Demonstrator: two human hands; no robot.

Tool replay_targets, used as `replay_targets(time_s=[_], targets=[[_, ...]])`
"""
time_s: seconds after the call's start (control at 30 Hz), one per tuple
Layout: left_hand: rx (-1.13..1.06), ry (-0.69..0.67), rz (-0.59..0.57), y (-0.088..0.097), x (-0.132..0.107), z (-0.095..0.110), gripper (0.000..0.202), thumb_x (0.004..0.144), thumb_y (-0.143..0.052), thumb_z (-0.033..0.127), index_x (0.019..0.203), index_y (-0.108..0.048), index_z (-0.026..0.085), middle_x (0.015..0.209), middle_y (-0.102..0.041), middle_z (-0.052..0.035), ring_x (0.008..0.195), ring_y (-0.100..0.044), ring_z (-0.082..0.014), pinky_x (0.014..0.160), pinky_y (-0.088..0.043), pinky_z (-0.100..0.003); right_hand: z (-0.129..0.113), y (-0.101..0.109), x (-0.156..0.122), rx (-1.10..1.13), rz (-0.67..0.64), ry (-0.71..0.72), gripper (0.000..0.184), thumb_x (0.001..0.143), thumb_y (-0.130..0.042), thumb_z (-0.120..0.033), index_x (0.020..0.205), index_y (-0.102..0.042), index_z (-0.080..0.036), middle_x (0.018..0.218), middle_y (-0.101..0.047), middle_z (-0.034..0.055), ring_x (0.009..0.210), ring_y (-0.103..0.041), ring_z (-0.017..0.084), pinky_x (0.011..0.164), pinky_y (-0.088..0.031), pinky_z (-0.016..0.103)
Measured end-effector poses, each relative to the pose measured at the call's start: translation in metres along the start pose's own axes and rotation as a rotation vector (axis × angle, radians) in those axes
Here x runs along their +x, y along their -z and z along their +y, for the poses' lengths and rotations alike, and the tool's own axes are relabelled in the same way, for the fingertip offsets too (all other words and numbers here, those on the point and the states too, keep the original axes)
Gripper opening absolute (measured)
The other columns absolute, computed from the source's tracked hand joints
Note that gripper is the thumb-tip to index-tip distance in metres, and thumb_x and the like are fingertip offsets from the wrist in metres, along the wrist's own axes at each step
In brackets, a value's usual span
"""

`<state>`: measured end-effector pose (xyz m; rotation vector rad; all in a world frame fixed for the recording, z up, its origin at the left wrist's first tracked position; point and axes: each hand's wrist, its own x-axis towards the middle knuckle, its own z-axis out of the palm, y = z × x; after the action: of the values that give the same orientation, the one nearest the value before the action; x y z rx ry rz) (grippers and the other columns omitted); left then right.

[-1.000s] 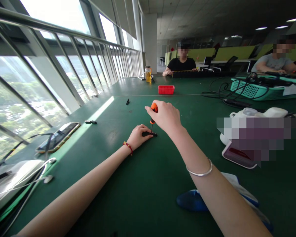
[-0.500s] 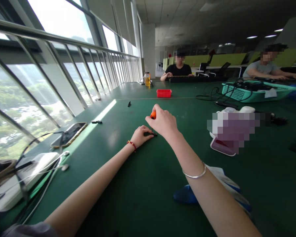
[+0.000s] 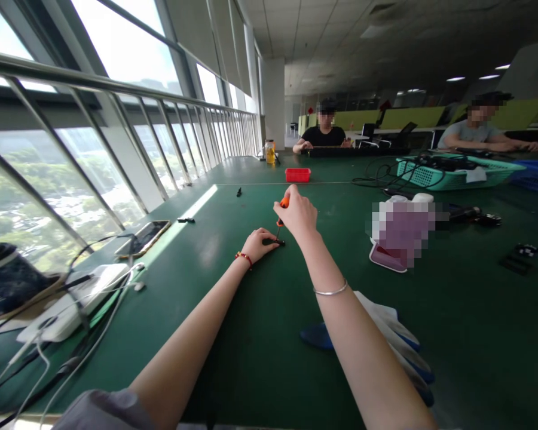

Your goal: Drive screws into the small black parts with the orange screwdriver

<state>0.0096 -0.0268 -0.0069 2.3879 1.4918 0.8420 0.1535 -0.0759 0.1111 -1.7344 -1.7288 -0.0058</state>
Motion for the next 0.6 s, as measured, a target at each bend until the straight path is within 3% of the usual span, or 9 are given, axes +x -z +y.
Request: replay_targets(time_s=[0.1, 0.27, 0.37, 0.43, 0.5, 0.6], targets=[[0.012, -0.008, 0.004, -0.0006, 0.0001, -0.0010, 0.018, 0.073, -0.068, 0.032, 0.087, -0.072, 0.022, 0.097, -0.063, -0.0040, 0.093, -0.056, -0.0199, 0.089, -0.046, -0.037, 0.0031, 0.0002, 0.0006, 0.037, -0.067, 0.060, 0.018, 0.081, -0.047, -0.040, 0.088, -0.051, -0.024, 0.083, -0.064, 0.0024, 0.073, -0.057, 0.019, 0.052, -0.032, 0.025], [0.009, -0.022, 0.007, -0.0016, 0.0011, -0.0026, 0.019, 0.073, -0.068, 0.032, 0.088, -0.072, 0.021, 0.096, -0.063, -0.0045, 0.092, -0.057, -0.0198, 0.090, -0.045, -0.035, 0.0044, 0.0002, 0.0029, -0.027, -0.074, 0.054, 0.037, 0.086, -0.033, -0.053, 0.074, -0.053, -0.024, 0.072, -0.063, 0.0035, 0.070, -0.056, 0.020, 0.053, -0.030, 0.026], [0.005, -0.026, 0.003, -0.0018, 0.0024, -0.0042, 0.021, 0.073, -0.068, 0.034, 0.089, -0.072, 0.021, 0.097, -0.063, -0.0051, 0.092, -0.057, -0.0199, 0.091, -0.045, -0.036, 0.0050, 0.0008, 0.0047, -0.014, -0.075, 0.066, 0.020, 0.082, -0.043, -0.042, 0.084, -0.053, -0.025, 0.077, -0.064, 0.0026, 0.070, -0.056, 0.020, 0.053, -0.030, 0.026], [0.005, -0.028, 0.000, -0.0020, 0.0033, -0.0056, 0.022, 0.073, -0.068, 0.035, 0.089, -0.072, 0.021, 0.098, -0.063, -0.0051, 0.092, -0.057, -0.0199, 0.091, -0.045, -0.036, 0.0054, 0.0010, 0.0053, -0.003, -0.086, 0.066, 0.020, 0.078, -0.047, -0.037, 0.093, -0.051, -0.025, 0.079, -0.064, 0.0023, 0.068, -0.056, 0.019, 0.053, -0.031, 0.026], [0.003, -0.029, 0.001, -0.0024, 0.0040, -0.0069, 0.022, 0.073, -0.068, 0.036, 0.089, -0.072, 0.022, 0.097, -0.063, -0.0046, 0.091, -0.058, -0.0196, 0.091, -0.045, -0.036, 0.0055, 0.0007, 0.0052, -0.008, -0.098, 0.066, 0.023, 0.079, -0.047, -0.041, 0.094, -0.051, -0.025, 0.077, -0.063, 0.0023, 0.067, -0.055, 0.019, 0.053, -0.031, 0.026], [-0.010, -0.037, 0.007, -0.0032, 0.0048, -0.0089, 0.020, 0.072, -0.069, 0.036, 0.088, -0.072, 0.024, 0.096, -0.063, -0.0038, 0.091, -0.058, -0.0189, 0.090, -0.045, -0.035, 0.0047, 0.0004, 0.0042, -0.044, -0.070, 0.069, 0.033, 0.083, -0.037, -0.053, 0.079, -0.053, -0.024, 0.072, -0.062, 0.0030, 0.068, -0.056, 0.020, 0.053, -0.031, 0.027]])
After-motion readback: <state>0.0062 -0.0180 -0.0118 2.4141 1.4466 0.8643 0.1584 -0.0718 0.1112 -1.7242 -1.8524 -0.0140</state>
